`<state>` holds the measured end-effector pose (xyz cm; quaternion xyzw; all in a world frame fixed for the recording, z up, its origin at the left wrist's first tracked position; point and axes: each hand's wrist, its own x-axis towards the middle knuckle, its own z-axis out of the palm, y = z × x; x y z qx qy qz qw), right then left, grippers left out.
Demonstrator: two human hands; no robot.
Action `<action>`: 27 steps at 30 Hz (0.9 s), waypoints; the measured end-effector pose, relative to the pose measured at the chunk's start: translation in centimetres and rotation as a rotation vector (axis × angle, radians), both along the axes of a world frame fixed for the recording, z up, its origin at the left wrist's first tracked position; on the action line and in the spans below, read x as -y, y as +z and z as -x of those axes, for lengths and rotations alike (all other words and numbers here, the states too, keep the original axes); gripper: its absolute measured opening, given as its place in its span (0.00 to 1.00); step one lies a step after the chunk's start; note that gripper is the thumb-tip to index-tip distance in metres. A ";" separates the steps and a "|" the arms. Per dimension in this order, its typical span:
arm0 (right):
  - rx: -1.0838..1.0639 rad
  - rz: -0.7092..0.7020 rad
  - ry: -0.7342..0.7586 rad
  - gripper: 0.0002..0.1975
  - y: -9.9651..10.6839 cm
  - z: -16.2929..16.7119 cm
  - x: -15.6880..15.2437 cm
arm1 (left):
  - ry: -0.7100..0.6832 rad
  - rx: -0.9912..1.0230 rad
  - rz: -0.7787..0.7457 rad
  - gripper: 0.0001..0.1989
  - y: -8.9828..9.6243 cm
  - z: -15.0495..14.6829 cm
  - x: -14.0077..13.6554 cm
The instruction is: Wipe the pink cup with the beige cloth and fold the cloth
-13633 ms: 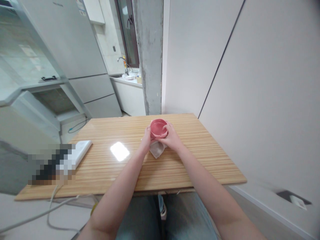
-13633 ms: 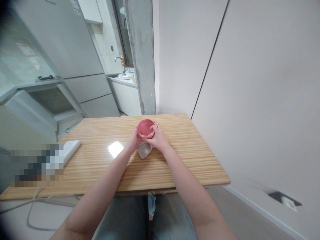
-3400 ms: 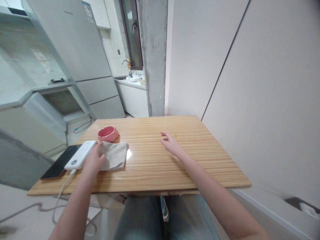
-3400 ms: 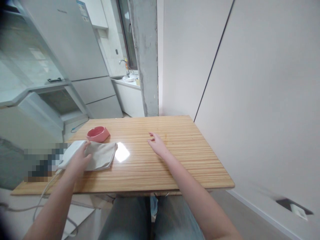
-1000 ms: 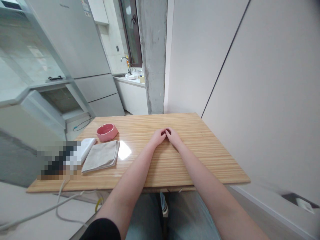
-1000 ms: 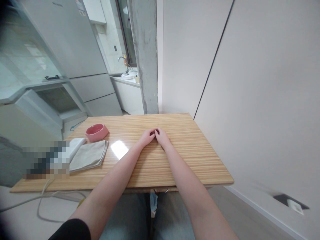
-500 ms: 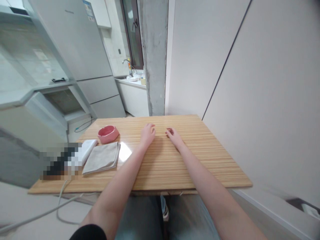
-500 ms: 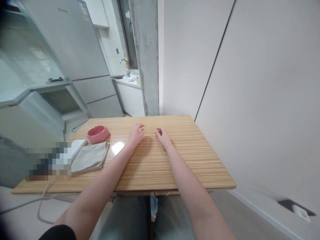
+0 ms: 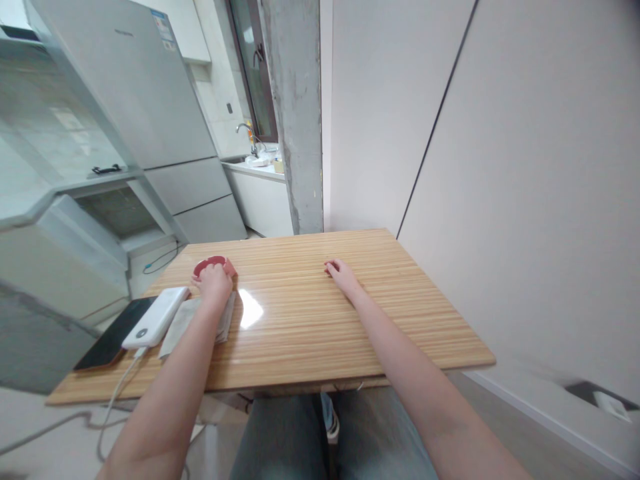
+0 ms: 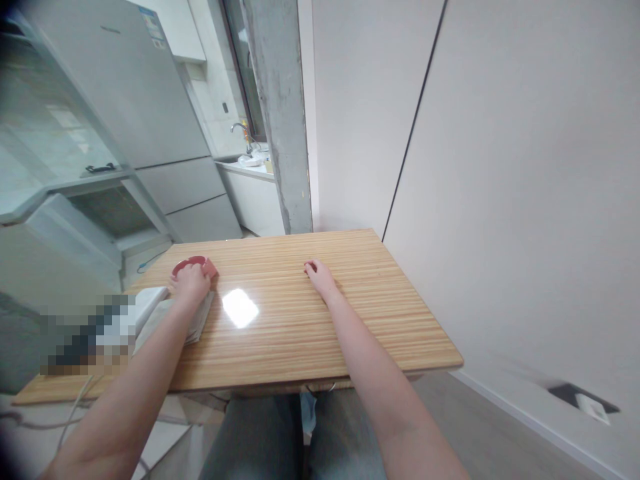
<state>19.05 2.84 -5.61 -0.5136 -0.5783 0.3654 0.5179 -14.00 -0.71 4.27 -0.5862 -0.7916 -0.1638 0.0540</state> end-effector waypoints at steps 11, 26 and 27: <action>-0.130 -0.028 -0.054 0.19 1.5 0.1 0.8 | -0.692 -0.022 -0.024 0.07 -0.8 -16.1 2.5; -0.007 -0.141 -0.046 0.18 2.0 0.0 1.5 | -0.970 0.130 -0.086 0.12 -2.7 -18.1 2.3; 0.007 -0.144 -0.046 0.18 1.9 0.0 1.5 | -0.982 0.182 -0.115 0.14 -2.6 -17.3 2.7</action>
